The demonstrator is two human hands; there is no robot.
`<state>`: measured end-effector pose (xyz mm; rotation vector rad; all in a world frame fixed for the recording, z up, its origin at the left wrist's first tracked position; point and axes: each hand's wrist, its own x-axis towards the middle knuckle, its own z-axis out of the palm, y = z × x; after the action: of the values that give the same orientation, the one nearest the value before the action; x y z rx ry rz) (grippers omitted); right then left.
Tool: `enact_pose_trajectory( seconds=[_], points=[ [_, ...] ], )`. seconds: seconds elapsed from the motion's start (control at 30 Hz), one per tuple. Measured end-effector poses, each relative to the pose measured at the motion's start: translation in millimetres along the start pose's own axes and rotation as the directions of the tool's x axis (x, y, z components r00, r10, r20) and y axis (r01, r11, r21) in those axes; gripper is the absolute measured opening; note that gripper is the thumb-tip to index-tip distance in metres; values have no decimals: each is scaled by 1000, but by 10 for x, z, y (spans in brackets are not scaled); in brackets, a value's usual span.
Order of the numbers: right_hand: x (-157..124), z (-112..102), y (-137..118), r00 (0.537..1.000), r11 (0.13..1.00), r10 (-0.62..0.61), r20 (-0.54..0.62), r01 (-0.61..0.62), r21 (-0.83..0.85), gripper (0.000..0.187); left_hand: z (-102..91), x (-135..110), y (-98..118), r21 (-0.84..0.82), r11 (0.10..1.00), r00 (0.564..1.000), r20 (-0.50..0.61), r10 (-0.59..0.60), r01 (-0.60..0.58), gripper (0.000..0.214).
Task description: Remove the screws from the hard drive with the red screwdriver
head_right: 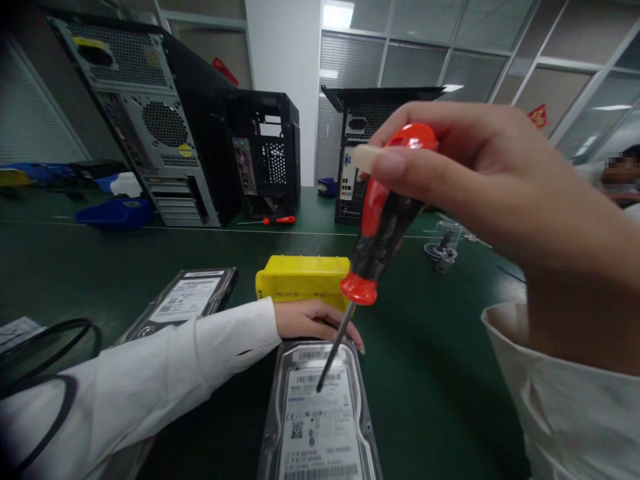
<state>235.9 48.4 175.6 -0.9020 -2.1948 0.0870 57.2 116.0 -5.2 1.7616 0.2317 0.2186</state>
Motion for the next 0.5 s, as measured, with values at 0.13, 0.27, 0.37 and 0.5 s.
enact_pose_trajectory(
  seconds=[0.13, 0.27, 0.37, 0.5],
  points=[
    [46, 121, -37, 999, 999, -40, 28, 40, 16, 31, 0, 15, -33, -13, 1000, 1000, 3, 9, -9, 26],
    [83, 212, 1, 995, 998, -42, 93, 37, 48, 25, 6, 22, -30, -9, 1000, 1000, -4, 9, -9, 30],
    [105, 283, 42, 984, 994, -82, 157, 69, 84, 21, 6, 14, -18, 0, 1000, 1000, -6, 13, -13, 30],
    [115, 330, 59, 982, 993, -94, 162, 80, 90, 19, -2, 7, -16, 2, 1000, 1000, -1, 22, -22, 29]
  ],
)
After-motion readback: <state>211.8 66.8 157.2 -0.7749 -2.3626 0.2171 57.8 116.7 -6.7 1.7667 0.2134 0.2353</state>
